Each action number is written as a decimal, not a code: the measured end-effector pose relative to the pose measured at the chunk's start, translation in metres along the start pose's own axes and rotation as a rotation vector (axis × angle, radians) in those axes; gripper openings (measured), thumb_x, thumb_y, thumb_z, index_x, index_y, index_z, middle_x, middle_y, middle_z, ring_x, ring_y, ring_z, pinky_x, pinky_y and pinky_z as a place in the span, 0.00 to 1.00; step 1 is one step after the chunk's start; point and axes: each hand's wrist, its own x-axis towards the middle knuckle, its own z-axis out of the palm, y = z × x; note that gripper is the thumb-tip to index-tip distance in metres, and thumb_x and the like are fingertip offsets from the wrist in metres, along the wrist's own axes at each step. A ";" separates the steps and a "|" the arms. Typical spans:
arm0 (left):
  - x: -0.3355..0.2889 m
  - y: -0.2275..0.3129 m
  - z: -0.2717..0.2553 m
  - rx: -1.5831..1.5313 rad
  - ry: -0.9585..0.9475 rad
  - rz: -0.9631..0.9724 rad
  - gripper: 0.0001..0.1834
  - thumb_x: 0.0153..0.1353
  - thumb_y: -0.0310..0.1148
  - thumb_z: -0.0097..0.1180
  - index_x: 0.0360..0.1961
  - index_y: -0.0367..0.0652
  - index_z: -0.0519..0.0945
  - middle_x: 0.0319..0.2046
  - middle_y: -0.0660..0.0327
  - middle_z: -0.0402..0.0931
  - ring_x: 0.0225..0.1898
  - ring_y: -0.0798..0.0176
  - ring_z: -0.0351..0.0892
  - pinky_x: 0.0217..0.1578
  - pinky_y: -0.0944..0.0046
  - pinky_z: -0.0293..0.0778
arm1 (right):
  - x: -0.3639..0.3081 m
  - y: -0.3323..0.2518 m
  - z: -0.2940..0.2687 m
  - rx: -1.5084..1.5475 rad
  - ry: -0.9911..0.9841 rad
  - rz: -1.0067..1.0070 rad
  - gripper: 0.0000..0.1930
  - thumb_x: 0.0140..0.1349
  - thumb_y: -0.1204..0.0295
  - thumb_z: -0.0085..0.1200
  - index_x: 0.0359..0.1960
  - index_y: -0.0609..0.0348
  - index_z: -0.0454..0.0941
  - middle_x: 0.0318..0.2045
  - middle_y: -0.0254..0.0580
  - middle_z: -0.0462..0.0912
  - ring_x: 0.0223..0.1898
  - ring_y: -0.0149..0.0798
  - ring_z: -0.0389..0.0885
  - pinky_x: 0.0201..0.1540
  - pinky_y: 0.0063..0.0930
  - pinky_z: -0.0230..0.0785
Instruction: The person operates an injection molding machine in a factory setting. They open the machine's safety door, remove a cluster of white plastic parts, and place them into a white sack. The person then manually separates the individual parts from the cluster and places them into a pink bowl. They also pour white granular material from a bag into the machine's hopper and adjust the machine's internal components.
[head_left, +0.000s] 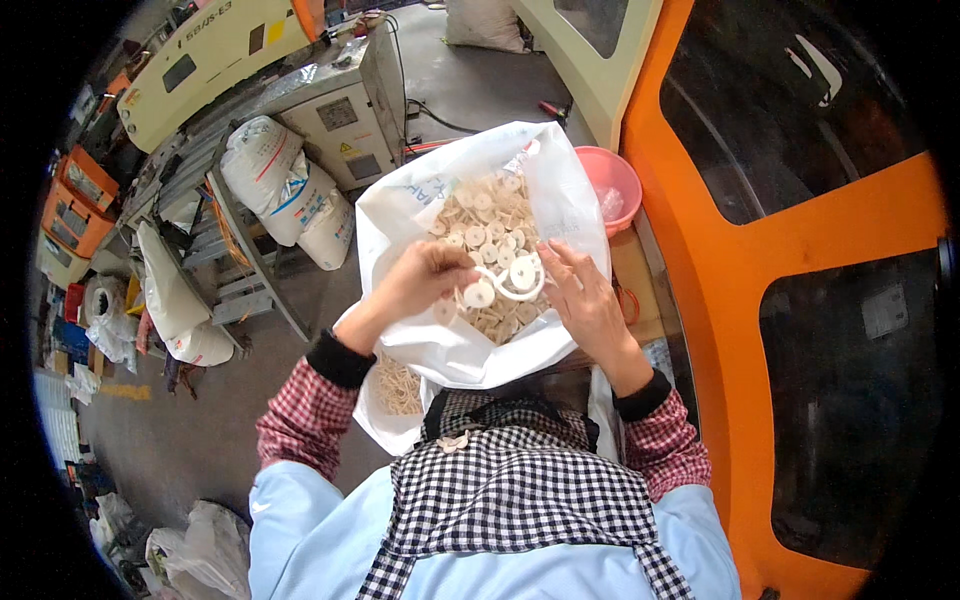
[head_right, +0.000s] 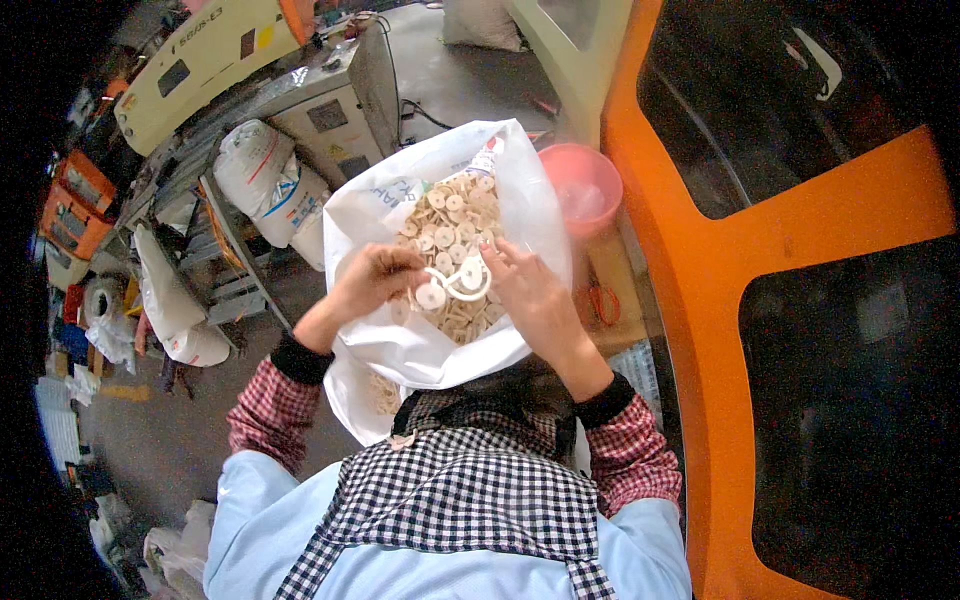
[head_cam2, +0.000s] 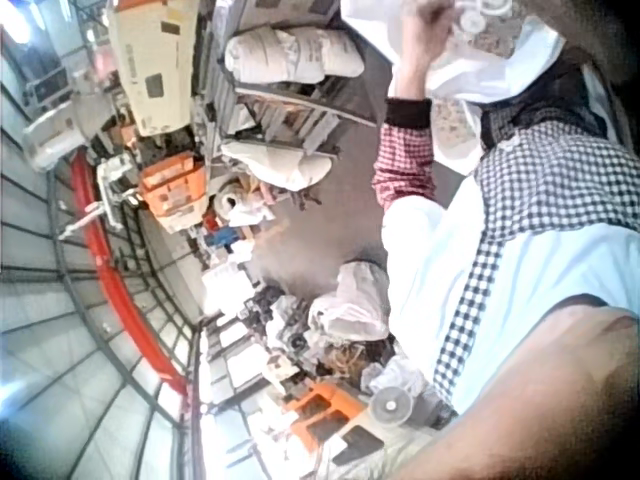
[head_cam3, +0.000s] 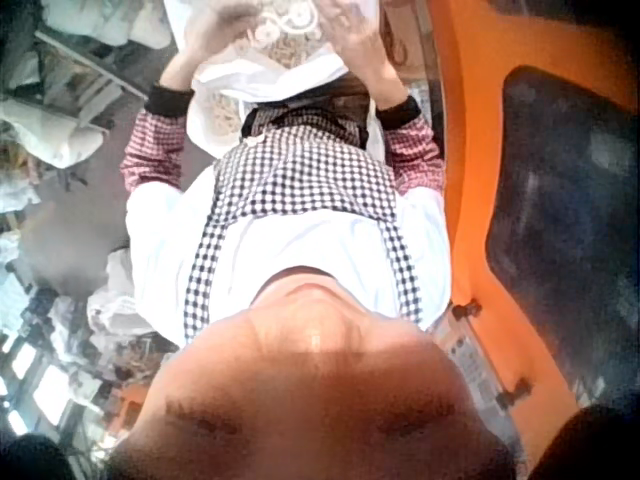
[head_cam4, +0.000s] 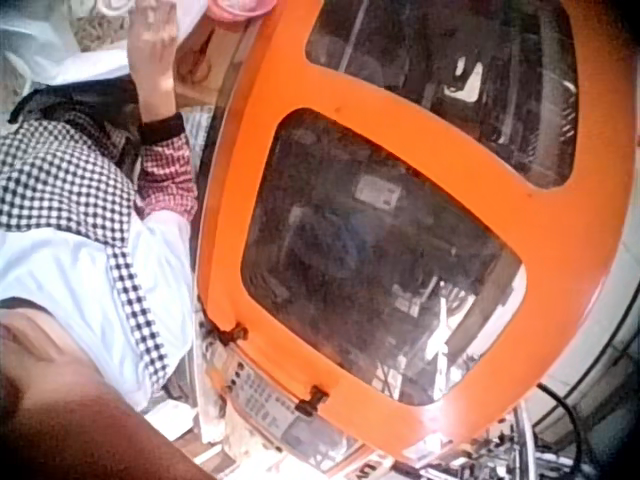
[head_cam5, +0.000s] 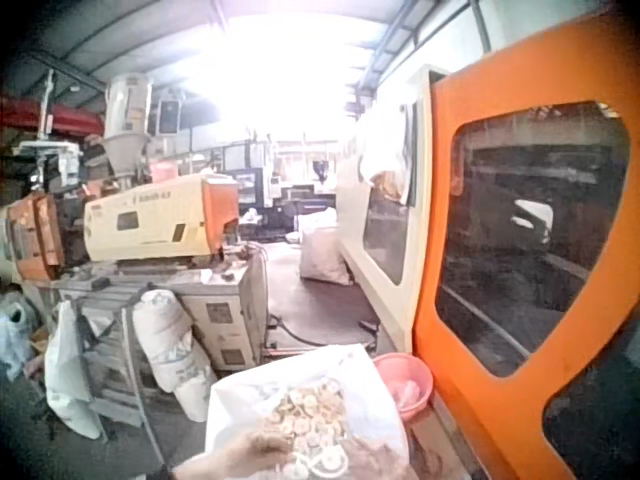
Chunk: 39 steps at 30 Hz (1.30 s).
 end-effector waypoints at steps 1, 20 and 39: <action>-0.005 0.003 0.005 -0.078 -0.009 -0.079 0.07 0.57 0.30 0.57 0.27 0.36 0.77 0.17 0.72 0.68 0.17 0.79 0.61 0.17 0.75 0.59 | 0.000 0.005 0.002 -0.014 0.001 -0.019 0.23 0.47 0.80 0.54 0.49 0.61 0.70 0.44 0.44 0.74 0.42 0.43 0.74 0.41 0.32 0.70; -0.033 -0.019 0.037 -0.572 0.608 -0.063 0.09 0.59 0.27 0.54 0.36 0.29 0.76 0.29 0.58 0.78 0.24 0.72 0.75 0.26 0.74 0.72 | 0.014 0.005 0.032 0.071 -0.186 0.439 0.15 0.59 0.67 0.46 0.42 0.67 0.70 0.36 0.50 0.72 0.34 0.44 0.74 0.37 0.32 0.68; -0.024 -0.016 0.057 -0.672 0.567 -0.076 0.09 0.62 0.32 0.51 0.32 0.35 0.76 0.24 0.64 0.75 0.20 0.76 0.70 0.21 0.76 0.65 | 0.033 -0.015 0.038 0.059 -0.074 0.066 0.16 0.54 0.65 0.54 0.40 0.65 0.73 0.40 0.48 0.73 0.41 0.46 0.74 0.36 0.34 0.70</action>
